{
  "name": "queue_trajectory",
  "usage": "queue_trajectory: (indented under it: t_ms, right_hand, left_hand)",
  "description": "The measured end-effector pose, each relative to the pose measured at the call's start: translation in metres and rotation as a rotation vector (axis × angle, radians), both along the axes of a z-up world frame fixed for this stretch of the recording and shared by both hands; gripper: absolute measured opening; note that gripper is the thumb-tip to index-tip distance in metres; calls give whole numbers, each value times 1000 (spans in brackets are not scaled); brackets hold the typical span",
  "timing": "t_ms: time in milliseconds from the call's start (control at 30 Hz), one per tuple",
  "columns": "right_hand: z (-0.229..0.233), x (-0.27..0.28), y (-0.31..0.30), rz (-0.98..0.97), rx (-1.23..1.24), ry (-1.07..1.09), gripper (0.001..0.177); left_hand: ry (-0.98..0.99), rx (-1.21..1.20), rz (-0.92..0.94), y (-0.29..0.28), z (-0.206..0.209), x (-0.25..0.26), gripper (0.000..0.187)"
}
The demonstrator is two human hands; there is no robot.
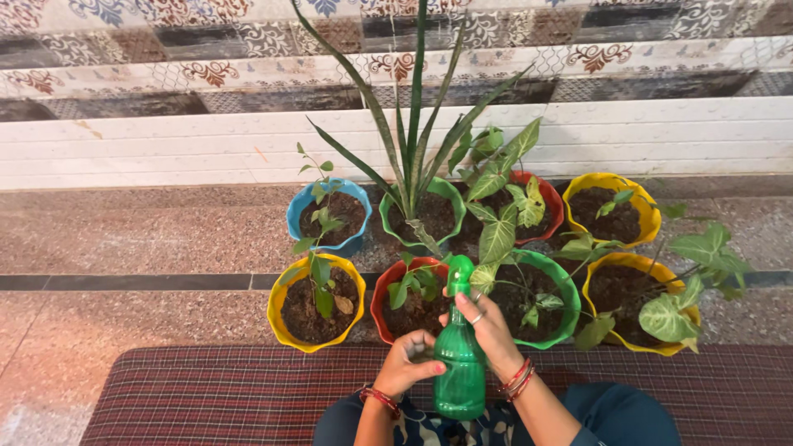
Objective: The person sits on a mat and uses a green spray bottle to mist several potted plants arranged on the floor. The person systematically sprays each pot, including a tall snake plant and smaller leafy plants in colorful containers.
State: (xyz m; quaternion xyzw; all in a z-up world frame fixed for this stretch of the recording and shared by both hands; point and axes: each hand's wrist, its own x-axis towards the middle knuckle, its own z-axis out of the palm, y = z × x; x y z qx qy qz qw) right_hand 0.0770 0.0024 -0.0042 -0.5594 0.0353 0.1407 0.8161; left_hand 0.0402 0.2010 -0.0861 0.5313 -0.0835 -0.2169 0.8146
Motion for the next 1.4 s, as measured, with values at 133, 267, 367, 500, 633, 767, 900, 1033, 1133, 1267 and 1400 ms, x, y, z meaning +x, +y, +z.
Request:
queue_trajectory:
  t_ms: [133, 267, 367, 500, 633, 767, 900, 1033, 1133, 1267, 1400]
  right_hand:
    - [3, 0, 2, 4, 39, -129, 38]
    - [19, -12, 10, -18, 60, -208, 38]
    - [25, -12, 12, 87, -29, -317, 39]
    - [27, -6, 19, 170, -200, -323, 30]
    - [28, 3, 23, 298, -294, -322, 29]
    - [15, 0, 17, 296, -631, -569, 26]
    - [-4, -13, 8, 261, -281, -218, 34]
    - [-17, -7, 0, 133, -174, -4, 36]
    - [-25, 2, 2, 112, -161, -2, 36]
    - [-22, -2, 7, 200, -114, -43, 34]
    - [-13, -5, 17, 350, -279, -362, 29]
  left_hand:
    - [10, -117, 25, 0, 0, 2, 38]
    - [-44, -157, -36, 6, 7, -1, 44]
    - [-42, -138, -73, 10, 14, -5, 49]
    - [66, -157, -77, 14, 23, -6, 57]
    - [107, -112, -153, 15, 25, -9, 70]
    - [79, -76, -255, 13, 23, -10, 72]
    - [104, -22, -336, 7, 15, -8, 70]
    - [77, -12, -285, 3, 4, -3, 64]
    - [67, 39, -246, 3, 4, 0, 63]
    - [65, 26, -226, 8, 8, -3, 62]
    - [74, 9, -252, 9, 2, -7, 59]
